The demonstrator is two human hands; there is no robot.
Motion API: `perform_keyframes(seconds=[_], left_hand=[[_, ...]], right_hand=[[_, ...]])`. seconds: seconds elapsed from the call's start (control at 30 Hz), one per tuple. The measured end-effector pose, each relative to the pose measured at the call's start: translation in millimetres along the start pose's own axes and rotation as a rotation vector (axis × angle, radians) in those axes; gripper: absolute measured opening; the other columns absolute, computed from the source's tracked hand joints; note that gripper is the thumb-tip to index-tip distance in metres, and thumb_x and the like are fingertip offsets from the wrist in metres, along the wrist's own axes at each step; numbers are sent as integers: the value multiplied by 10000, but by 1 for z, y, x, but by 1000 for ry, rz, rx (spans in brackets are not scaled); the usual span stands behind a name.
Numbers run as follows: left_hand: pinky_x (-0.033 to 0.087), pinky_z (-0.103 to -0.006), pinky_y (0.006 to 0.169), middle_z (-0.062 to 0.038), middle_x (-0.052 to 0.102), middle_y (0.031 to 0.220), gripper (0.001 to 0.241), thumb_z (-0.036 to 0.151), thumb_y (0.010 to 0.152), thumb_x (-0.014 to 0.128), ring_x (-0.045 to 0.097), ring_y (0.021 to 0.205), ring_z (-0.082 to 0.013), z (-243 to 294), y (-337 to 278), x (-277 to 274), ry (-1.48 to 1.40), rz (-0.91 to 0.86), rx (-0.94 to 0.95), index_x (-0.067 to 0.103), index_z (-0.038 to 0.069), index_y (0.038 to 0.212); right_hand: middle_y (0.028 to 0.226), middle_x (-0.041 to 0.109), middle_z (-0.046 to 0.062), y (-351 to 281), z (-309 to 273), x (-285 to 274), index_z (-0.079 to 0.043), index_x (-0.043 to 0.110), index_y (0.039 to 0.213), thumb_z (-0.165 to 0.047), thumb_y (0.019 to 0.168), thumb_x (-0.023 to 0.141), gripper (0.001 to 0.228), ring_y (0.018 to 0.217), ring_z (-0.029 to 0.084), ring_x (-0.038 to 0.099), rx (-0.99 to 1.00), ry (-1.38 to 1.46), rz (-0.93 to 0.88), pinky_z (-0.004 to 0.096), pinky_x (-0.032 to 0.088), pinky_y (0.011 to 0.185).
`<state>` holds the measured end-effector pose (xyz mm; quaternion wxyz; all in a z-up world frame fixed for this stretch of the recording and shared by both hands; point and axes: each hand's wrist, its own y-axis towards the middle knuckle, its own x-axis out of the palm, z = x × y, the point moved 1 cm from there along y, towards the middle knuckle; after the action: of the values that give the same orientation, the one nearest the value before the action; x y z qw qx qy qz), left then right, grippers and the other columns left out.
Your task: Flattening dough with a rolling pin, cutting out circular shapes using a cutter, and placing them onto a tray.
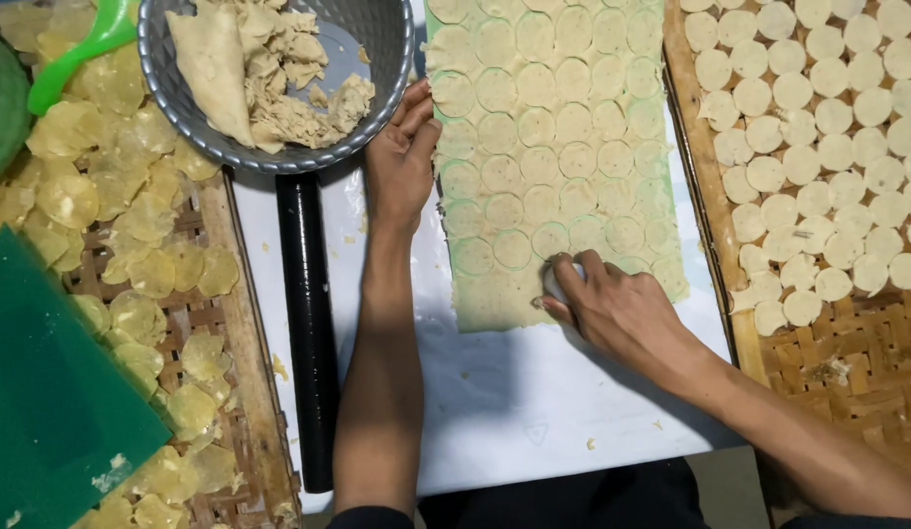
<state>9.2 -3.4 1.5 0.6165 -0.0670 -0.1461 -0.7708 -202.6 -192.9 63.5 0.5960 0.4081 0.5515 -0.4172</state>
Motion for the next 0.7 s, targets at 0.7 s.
perform_keyframes(seconds=[0.7], left_hand=[[507,-318,1098,-177,643,1378,477,-103,935,559,641,1275,-229,-8,3,0,10,-10,44,535,-54,1408]], right_hand=[[692,597,102,17,-46,6,-31,563,1049,-497,1067,509,469,322,147,506,116,-108,65,261,360,280]])
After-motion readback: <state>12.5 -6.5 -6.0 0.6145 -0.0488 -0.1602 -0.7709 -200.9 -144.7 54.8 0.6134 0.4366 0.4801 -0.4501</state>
